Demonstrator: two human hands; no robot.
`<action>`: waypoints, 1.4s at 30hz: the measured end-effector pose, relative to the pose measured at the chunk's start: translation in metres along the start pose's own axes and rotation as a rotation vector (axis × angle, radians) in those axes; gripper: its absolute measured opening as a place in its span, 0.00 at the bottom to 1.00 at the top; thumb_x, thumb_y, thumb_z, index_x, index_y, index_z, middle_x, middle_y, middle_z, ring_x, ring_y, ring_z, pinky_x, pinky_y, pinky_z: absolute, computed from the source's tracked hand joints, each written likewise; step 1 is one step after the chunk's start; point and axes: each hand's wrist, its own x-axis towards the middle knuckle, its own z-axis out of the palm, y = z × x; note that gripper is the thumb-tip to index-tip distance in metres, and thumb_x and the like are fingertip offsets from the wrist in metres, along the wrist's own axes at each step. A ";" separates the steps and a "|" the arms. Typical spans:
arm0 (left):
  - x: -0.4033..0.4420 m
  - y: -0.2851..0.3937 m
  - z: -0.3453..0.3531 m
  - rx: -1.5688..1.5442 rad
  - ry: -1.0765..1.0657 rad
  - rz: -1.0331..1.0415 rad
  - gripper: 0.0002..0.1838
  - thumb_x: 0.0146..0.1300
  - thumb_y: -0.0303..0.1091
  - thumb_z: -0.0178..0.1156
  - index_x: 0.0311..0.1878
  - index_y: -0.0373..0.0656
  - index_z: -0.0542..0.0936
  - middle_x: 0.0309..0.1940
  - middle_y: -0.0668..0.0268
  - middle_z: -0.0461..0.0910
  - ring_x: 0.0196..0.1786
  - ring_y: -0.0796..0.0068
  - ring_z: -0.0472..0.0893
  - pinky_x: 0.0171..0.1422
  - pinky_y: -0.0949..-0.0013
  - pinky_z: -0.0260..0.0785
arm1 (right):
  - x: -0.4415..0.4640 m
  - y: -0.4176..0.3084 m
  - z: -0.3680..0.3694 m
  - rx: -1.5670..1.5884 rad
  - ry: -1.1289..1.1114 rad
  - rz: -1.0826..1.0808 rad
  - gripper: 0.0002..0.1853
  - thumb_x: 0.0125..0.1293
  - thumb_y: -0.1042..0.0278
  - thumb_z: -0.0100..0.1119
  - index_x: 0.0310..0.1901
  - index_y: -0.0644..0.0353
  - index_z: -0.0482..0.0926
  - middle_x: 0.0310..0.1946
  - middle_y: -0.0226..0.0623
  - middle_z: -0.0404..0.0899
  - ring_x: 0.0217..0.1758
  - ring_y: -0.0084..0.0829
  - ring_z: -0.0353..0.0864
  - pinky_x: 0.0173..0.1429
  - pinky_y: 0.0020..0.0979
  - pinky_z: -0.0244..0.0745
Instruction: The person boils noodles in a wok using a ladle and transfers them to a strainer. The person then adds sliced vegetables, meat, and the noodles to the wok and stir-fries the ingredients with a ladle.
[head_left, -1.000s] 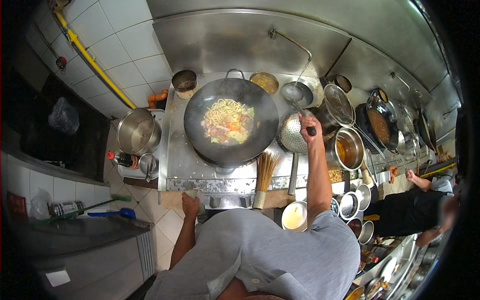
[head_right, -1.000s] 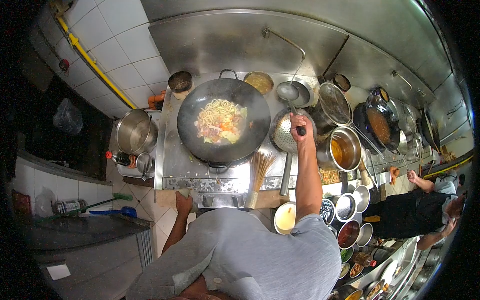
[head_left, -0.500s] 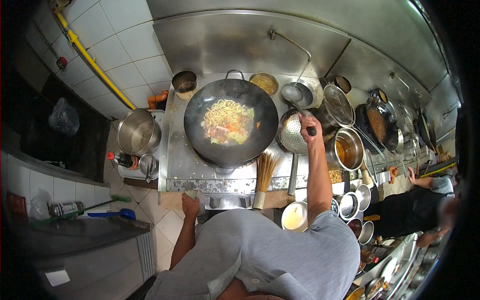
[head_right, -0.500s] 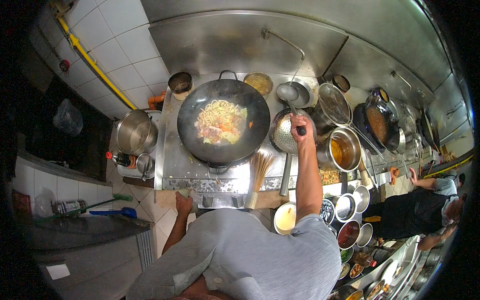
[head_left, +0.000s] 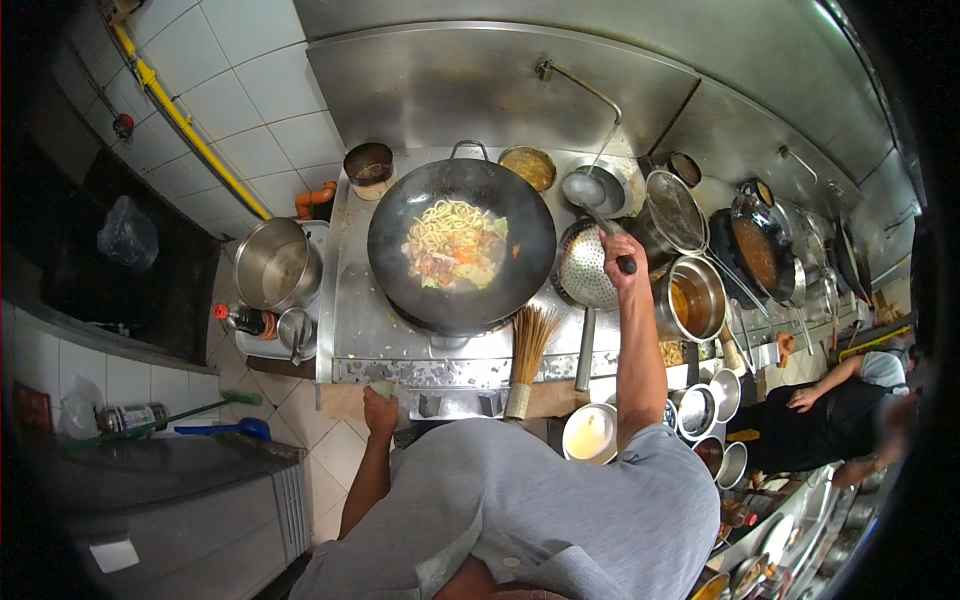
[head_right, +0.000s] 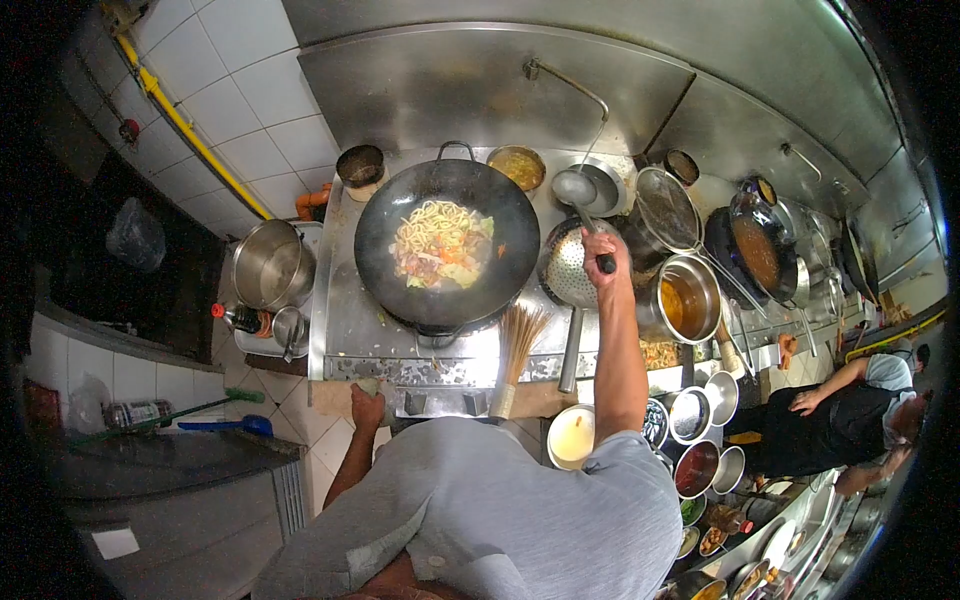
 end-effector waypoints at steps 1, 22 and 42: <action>0.000 -0.001 0.000 -0.001 -0.002 0.001 0.32 0.54 0.37 0.64 0.59 0.32 0.64 0.51 0.39 0.74 0.55 0.38 0.77 0.61 0.47 0.70 | -0.003 0.002 0.003 -0.001 0.001 -0.002 0.24 0.68 0.78 0.42 0.64 0.74 0.52 0.22 0.30 0.67 0.16 0.23 0.68 0.19 0.22 0.71; 0.004 -0.012 0.003 -0.056 0.000 0.052 0.36 0.53 0.37 0.65 0.63 0.33 0.64 0.53 0.40 0.75 0.56 0.38 0.76 0.61 0.46 0.69 | -0.148 0.143 0.048 -0.100 0.020 0.322 0.22 0.68 0.75 0.39 0.60 0.82 0.64 0.26 0.31 0.65 0.17 0.19 0.67 0.16 0.21 0.66; -0.004 0.227 -0.031 -1.235 -0.646 -0.488 0.29 0.73 0.59 0.50 0.61 0.43 0.73 0.50 0.62 0.80 0.45 0.65 0.83 0.47 0.56 0.80 | -0.055 0.176 -0.099 -2.408 0.115 -0.160 0.38 0.61 0.75 0.54 0.74 0.66 0.56 0.46 0.55 0.81 0.36 0.41 0.83 0.43 0.36 0.78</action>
